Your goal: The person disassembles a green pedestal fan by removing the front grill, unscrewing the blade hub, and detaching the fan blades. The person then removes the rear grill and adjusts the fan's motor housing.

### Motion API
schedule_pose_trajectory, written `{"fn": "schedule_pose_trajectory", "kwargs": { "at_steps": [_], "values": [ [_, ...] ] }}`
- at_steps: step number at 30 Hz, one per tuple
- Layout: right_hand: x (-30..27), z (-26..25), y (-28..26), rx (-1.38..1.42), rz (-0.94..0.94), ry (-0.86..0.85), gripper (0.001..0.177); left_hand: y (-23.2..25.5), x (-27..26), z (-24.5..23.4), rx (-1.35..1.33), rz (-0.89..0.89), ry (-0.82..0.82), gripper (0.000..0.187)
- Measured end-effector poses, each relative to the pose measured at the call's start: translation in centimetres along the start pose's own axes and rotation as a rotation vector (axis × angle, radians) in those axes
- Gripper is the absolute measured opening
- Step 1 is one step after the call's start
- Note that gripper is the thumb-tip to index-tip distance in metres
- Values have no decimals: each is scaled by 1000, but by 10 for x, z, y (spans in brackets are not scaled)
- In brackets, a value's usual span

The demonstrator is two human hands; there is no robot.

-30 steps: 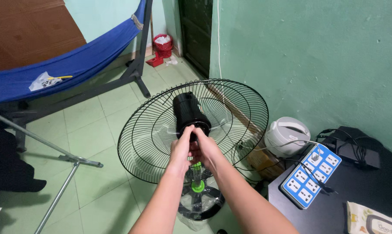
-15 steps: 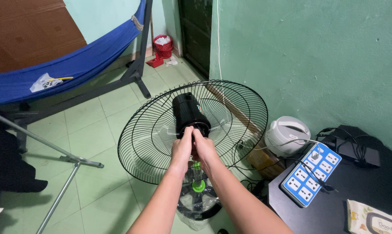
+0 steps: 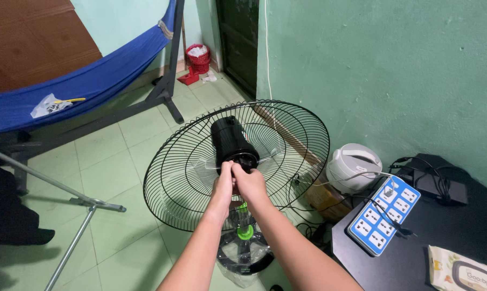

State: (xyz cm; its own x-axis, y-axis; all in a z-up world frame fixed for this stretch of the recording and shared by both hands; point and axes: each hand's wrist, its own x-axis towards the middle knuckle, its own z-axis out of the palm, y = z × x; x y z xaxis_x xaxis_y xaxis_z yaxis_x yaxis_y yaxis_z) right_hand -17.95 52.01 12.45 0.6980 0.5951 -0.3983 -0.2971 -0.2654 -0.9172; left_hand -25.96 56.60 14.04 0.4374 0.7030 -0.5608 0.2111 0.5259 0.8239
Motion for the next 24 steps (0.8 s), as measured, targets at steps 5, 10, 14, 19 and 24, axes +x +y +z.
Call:
{"fn": "schedule_pose_trajectory", "kwargs": {
  "at_steps": [5, 10, 14, 19, 24],
  "values": [
    [-10, -3, -12, -290, -89, 97, 66, -4, 1, 0, -54, 16, -42, 65],
    [1, -10, -2, -512, -217, 130, 73, -3, -8, -1, -75, 47, 14, 61],
    [22, -21, 12, -99, -296, -200, 57, -4, -8, 5, -66, 58, 44, 62],
    [19, -53, -1, 151, 103, -373, 42, -1, -5, 11, 2, 56, 80, 55],
    [19, -53, -13, 193, 210, -377, 46, -3, -3, 15, -42, 71, 125, 58]
  ]
}}
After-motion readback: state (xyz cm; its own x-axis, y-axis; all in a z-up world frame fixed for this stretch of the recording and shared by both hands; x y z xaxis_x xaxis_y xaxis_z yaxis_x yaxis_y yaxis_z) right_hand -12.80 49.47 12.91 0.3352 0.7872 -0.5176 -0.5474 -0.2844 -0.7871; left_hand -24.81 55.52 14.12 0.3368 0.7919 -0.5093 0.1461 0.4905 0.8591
